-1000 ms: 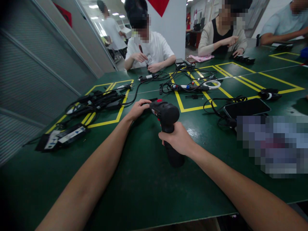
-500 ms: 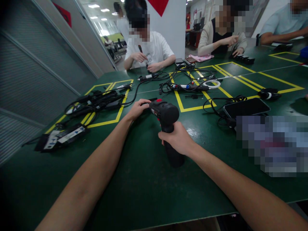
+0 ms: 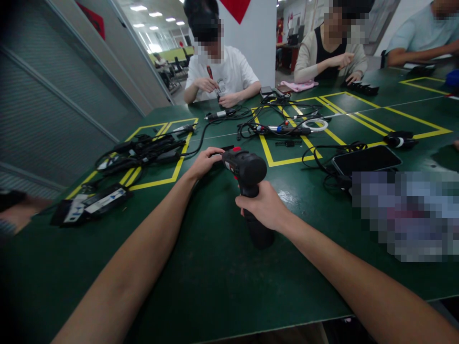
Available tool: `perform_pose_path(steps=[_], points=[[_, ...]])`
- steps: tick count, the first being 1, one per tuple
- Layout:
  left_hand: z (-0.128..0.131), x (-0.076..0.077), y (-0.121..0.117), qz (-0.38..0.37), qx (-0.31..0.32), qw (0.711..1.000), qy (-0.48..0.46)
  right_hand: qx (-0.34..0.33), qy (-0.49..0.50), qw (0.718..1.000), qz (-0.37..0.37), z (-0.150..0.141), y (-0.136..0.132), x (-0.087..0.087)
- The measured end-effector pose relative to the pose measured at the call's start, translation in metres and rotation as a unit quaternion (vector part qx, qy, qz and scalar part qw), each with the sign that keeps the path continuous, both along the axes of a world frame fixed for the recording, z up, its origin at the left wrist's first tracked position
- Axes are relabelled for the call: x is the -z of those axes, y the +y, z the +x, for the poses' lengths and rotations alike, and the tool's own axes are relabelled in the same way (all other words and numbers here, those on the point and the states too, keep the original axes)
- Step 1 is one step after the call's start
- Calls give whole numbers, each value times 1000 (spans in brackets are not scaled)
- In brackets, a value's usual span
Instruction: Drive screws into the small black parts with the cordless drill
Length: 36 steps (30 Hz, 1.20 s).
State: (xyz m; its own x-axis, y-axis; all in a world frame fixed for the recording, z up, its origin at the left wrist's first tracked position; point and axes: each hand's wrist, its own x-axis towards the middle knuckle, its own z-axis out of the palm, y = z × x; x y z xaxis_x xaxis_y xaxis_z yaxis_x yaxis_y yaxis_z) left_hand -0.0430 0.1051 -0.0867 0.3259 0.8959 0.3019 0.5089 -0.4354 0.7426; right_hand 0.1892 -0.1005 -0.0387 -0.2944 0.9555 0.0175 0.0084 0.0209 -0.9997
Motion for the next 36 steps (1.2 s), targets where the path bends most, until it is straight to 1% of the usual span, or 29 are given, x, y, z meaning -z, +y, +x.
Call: perform_pose_path(steps=[11,27,36], points=[[-1,4,3,-4,0,1000,-11,1,5,1000,0,0,1,0],[-1,3,3,-3,0,1000,-18,1,10,1000,-6,0,0,-2],[-1,4,3,-13,-3,1000,-20,5,-1,1000,4,-1,0,-3]])
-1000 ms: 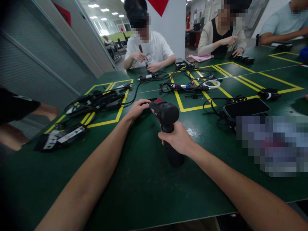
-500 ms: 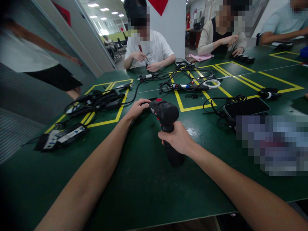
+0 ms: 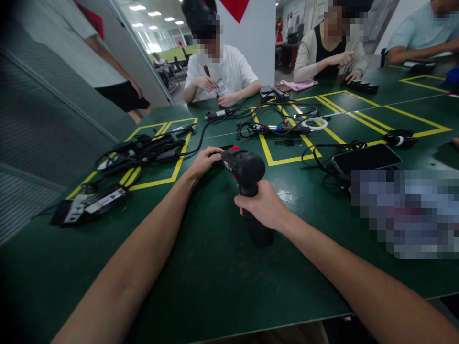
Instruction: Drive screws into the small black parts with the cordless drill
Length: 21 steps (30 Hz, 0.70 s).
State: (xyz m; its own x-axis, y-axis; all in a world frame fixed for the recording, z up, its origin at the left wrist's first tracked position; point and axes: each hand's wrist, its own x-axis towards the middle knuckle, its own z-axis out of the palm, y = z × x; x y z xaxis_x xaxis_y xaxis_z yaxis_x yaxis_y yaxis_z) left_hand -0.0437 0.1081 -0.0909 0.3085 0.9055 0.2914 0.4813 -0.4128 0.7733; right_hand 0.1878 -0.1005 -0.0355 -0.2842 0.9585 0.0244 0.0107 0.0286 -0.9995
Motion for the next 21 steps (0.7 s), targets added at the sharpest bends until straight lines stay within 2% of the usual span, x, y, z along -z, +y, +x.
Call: perform_pose_path(steps=[21], points=[[1,-2,-2,7,-1,1000,11,0,-5,1000,-5,1,0,1]])
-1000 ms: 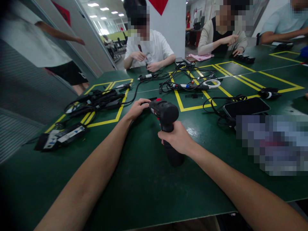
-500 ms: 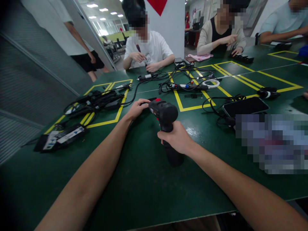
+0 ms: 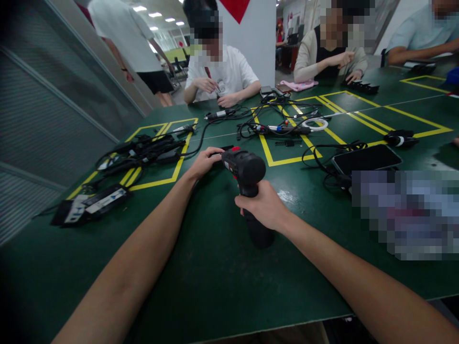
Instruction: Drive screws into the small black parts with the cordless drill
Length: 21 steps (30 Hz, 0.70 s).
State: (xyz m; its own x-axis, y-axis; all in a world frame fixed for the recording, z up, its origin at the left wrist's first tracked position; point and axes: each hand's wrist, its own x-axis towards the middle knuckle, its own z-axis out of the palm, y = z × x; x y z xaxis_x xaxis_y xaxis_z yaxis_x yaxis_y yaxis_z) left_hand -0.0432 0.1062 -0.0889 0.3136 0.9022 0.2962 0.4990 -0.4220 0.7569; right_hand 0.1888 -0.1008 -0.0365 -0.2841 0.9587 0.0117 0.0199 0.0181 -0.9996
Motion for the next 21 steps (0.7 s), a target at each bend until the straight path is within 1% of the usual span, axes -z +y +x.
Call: perform_pose_path(steps=[7,16,21], points=[[0,-1,0,6,2,1000,7,-2,2,1000,4,0,1,2],[-1,0,0,1,3,1000,8,4,3,1000,-4,-1,0,-1],[-1,1,2,-6,6,1000,-9,6,2,1000,-4,0,0,1]])
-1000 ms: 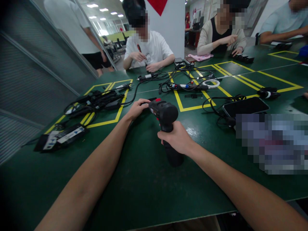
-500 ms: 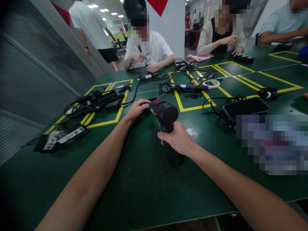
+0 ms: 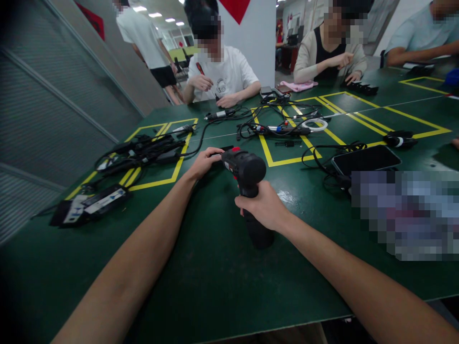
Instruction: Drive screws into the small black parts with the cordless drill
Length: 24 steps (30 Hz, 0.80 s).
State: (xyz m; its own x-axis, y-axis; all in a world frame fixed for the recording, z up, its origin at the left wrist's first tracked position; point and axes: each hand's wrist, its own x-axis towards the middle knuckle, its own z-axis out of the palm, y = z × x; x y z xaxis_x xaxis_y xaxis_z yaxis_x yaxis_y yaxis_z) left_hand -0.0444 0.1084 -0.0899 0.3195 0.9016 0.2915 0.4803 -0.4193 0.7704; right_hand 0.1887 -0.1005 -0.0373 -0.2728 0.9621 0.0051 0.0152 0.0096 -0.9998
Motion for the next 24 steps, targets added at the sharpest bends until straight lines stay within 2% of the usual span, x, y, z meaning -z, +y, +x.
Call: perform_pose_path(steps=[6,9,13,18,24], points=[[0,3,2,-17,-6,1000,-14,-15,-6,1000,-8,0,-1,-4],[-1,5,3,-25,-2,999,-28,-2,-23,1000,15,-1,-2,-5],[-1,4,3,-16,5,999,-30,25,-42,997,54,-1,-1,-5],[0,0,-1,-4,0,1000,-9,31,-32,999,30,1,1,-3],[3,1,-2,20,-15,1000,-11,53,-39,997,52,-1,-2,-9]])
